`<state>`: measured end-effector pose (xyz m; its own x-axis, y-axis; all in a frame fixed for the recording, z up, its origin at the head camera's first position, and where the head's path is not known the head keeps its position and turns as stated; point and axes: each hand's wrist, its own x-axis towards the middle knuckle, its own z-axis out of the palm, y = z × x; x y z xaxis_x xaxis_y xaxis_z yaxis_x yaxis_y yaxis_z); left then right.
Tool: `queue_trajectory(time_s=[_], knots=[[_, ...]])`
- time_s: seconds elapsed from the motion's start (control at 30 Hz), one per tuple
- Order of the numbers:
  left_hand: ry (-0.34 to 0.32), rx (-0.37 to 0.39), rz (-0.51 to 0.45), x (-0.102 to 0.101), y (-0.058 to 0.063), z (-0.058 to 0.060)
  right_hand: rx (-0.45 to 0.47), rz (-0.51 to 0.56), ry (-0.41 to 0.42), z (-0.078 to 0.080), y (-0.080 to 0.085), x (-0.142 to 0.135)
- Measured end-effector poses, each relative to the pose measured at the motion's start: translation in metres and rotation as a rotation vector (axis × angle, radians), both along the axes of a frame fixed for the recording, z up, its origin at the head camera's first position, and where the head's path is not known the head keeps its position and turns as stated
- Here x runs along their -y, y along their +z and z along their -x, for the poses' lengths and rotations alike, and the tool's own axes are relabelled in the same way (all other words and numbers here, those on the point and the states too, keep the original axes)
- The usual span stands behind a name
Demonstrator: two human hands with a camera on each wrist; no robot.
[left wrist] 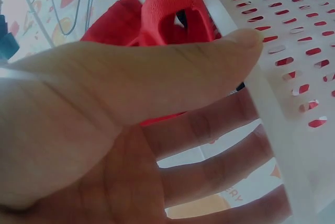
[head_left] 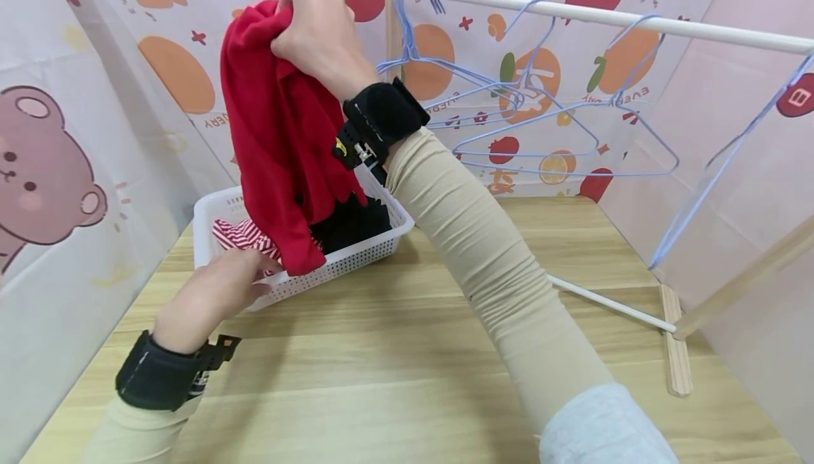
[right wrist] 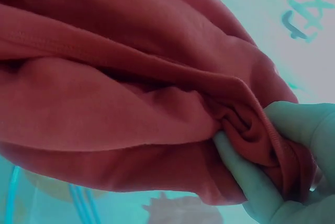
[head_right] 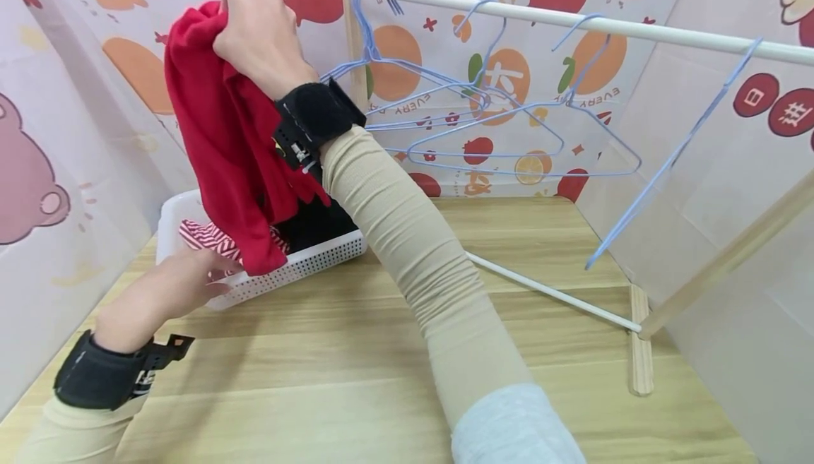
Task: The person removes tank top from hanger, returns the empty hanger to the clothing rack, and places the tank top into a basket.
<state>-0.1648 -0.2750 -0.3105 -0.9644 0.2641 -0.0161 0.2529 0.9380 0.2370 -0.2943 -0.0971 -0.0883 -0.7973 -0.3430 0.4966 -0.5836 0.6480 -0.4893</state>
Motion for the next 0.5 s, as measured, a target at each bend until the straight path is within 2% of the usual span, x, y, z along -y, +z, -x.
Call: queue_trajectory(time_s=[0.2,0.5], knots=[[0.003,0.002,0.001,0.001,0.001,0.0,-0.001,-0.105,0.005,0.007,-0.019,0.01],[-0.006,-0.01,0.002,0.002,-0.001,0.0,0.116,-0.144,0.042,0.015,-0.041,0.018]])
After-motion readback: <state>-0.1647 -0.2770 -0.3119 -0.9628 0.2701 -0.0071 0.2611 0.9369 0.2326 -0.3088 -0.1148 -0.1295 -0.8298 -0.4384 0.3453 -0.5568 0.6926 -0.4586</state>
